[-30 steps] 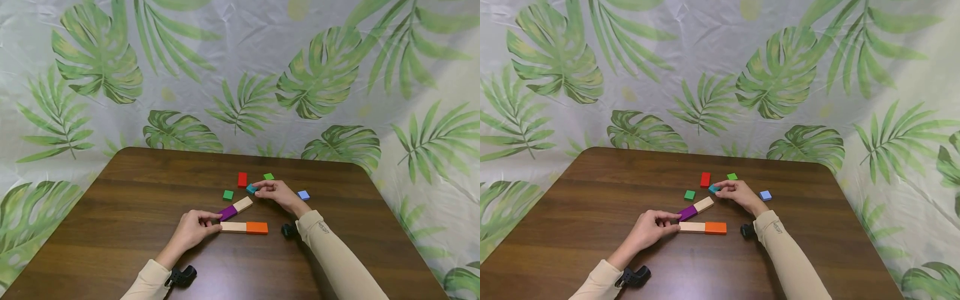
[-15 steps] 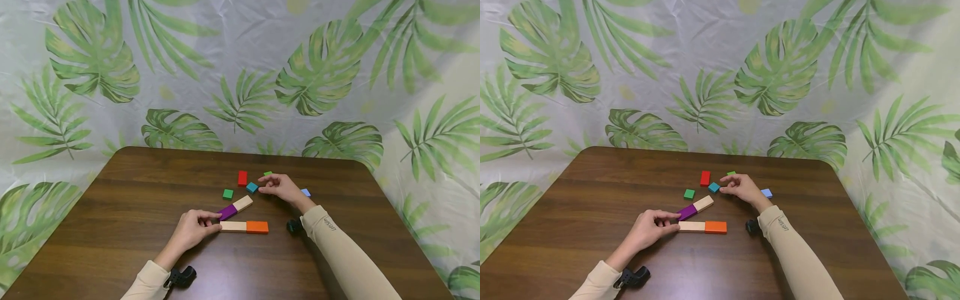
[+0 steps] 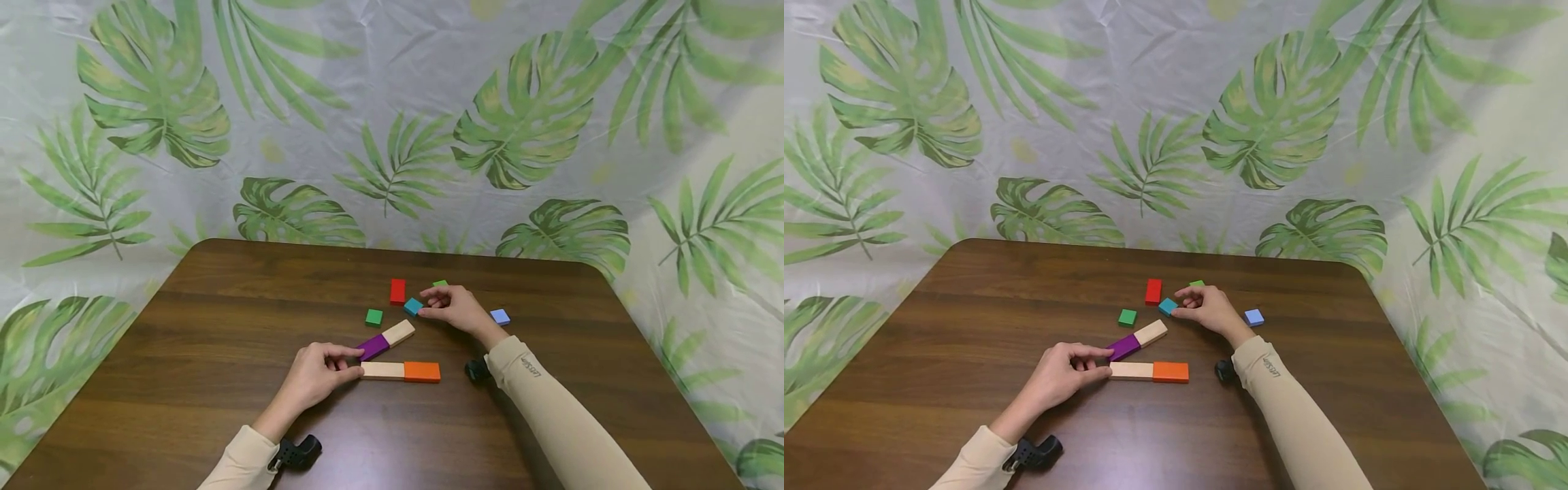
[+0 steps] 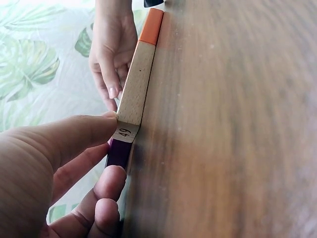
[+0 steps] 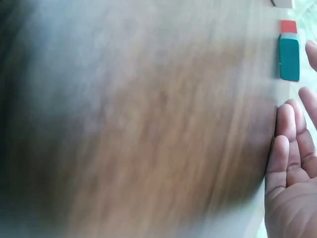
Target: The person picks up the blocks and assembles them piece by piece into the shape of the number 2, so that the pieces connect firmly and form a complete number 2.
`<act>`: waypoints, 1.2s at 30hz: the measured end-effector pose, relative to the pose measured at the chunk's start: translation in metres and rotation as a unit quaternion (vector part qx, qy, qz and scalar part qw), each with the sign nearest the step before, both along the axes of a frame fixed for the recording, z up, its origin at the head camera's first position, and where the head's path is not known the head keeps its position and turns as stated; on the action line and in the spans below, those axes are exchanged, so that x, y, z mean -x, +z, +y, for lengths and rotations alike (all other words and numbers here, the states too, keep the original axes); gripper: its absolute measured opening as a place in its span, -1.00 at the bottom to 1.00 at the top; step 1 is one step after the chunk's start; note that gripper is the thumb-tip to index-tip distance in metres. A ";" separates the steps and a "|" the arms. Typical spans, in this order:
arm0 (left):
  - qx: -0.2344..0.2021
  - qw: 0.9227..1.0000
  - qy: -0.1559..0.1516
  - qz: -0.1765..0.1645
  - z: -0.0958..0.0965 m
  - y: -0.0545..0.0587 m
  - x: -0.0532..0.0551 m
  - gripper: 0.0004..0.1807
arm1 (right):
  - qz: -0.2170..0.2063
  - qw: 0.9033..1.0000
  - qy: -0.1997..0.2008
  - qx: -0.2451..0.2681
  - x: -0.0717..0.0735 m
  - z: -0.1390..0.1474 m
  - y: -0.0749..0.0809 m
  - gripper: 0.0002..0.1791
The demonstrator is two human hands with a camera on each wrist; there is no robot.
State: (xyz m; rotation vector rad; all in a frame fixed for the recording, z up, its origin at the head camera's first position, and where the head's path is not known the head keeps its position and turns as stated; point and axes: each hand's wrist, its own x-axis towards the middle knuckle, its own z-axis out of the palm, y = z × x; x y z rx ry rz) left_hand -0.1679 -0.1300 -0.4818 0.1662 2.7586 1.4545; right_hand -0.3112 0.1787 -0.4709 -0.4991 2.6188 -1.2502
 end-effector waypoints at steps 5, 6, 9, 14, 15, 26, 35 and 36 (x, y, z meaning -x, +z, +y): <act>-0.002 1.000 0.000 0.001 0.000 -0.001 0.000 -0.75 | -0.007 1.000 0.007 -0.008 0.001 -0.003 0.000 -0.53; -0.002 1.000 0.000 0.000 0.000 -0.001 0.000 -0.75 | -0.010 1.000 0.009 -0.010 0.001 -0.004 0.001 -0.54; -0.001 1.000 0.001 0.003 -0.002 -0.001 0.001 -0.76 | -0.014 1.000 0.014 -0.017 0.002 -0.008 0.003 -0.57; 0.001 1.000 0.003 0.005 -0.004 0.000 0.000 -0.75 | -0.013 0.999 0.023 -0.035 0.004 -0.013 0.005 -0.57; 0.002 1.000 0.003 0.005 -0.004 0.000 -0.001 -0.75 | -0.013 0.999 0.024 -0.038 0.005 -0.013 0.005 -0.57; -0.008 1.000 -0.003 0.000 0.001 -0.001 -0.002 -0.75 | -0.022 0.999 0.018 -0.035 0.000 -0.010 0.009 -0.62; -0.004 1.000 -0.002 0.000 0.001 0.001 -0.002 -0.75 | -0.041 0.998 0.026 -0.034 0.002 -0.007 0.011 -0.64; -0.004 1.000 -0.001 -0.001 0.001 0.001 -0.002 -0.75 | -0.042 0.998 0.029 -0.035 0.002 -0.007 0.010 -0.64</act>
